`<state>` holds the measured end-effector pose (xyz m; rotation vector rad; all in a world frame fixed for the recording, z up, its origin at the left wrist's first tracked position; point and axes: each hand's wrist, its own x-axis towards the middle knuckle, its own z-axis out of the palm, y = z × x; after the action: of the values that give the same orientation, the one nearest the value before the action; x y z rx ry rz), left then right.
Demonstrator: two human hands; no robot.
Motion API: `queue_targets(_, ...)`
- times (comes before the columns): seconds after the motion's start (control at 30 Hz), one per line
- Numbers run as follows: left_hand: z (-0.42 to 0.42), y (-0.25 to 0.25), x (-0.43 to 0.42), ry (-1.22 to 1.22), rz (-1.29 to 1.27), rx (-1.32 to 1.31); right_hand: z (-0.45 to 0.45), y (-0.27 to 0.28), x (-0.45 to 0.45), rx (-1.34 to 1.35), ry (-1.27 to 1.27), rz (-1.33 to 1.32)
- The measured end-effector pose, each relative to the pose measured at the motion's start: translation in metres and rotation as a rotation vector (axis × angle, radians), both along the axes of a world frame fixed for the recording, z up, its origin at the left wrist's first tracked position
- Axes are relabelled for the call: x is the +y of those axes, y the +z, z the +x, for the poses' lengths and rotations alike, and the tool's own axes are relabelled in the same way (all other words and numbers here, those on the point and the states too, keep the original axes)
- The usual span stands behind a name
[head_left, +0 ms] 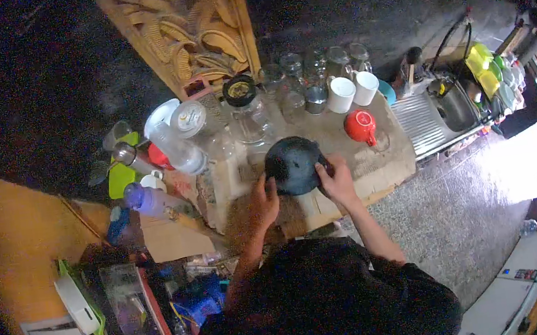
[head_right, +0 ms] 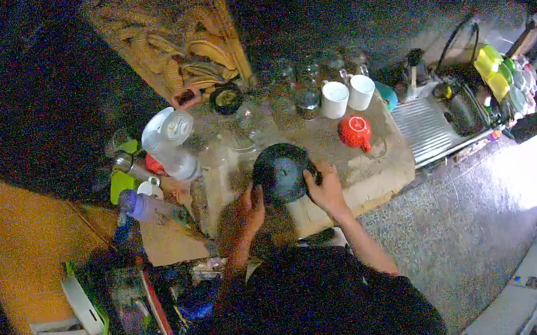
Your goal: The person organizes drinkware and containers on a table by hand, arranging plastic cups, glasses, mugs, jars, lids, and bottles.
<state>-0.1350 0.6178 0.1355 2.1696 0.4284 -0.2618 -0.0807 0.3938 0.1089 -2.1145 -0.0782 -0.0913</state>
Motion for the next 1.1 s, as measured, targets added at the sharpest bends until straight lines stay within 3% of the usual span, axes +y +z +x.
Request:
queue_targets(0.1,0.02,-0.044,-0.018,0.0,-0.104,-0.215,0.005,0.004,-0.016,-0.171,-0.059,-0.136)
queue_targets(0.17,0.035,-0.075,-0.023,-0.053,0.12,-0.64,0.013,0.006,-0.025,-0.16,-0.104,-0.134)
queue_targets(0.2,0.039,-0.07,-0.026,-0.076,0.11,-0.643,0.014,0.016,-0.031,-0.161,-0.128,-0.138)
queue_targets(0.27,0.045,-0.053,-0.028,-0.142,0.195,-0.658,0.015,0.042,-0.041,-0.536,-0.217,-0.196)
queue_targets(0.3,0.043,-0.046,-0.028,-0.151,0.187,-0.658,0.02,0.041,-0.048,-0.533,-0.226,-0.203)
queue_targets(0.37,0.035,-0.04,-0.029,-0.3,0.27,-0.72,0.029,0.03,-0.07,-0.574,-0.486,-0.244)
queue_targets(0.4,0.032,-0.043,-0.032,-0.296,0.269,-0.72,0.033,0.016,-0.082,-0.575,-0.482,-0.245)
queue_targets(0.5,0.035,-0.052,-0.043,-0.177,0.23,-0.738,0.042,-0.006,-0.102,-0.206,-0.429,-0.064)
queue_targets(0.8,0.072,-0.055,-0.071,-0.189,0.079,-0.773,0.051,0.0,-0.102,-0.22,-0.353,-0.221)
queue_targets(0.87,0.078,-0.053,-0.073,-0.176,0.067,-0.734,0.061,-0.033,-0.118,-0.353,-0.313,-0.196)
queue_targets(0.9,0.07,-0.029,-0.071,-0.206,0.114,-0.636,0.063,-0.039,-0.121,-0.382,-0.279,-0.207)
queue_targets(0.93,0.068,-0.025,-0.069,-0.152,0.138,-0.631,0.061,-0.041,-0.125,-0.275,-0.279,-0.202)
queue_targets(0.97,0.066,-0.024,-0.068,-0.189,0.258,-0.664,0.047,-0.006,-0.105,-0.192,-0.291,-0.013)
queue_targets(1.0,0.061,-0.023,-0.063,-0.233,0.375,-0.687,0.047,-0.011,-0.108,-0.348,-0.308,-0.2)
queue_targets(1.07,0.045,-0.004,-0.049,-0.19,0.32,-0.767,0.038,-0.002,-0.102,-0.47,-0.281,-0.284)
queue_targets(1.1,0.037,0.002,-0.043,-0.197,0.246,-0.865,0.03,0.005,-0.099,-0.347,-0.294,-0.202)
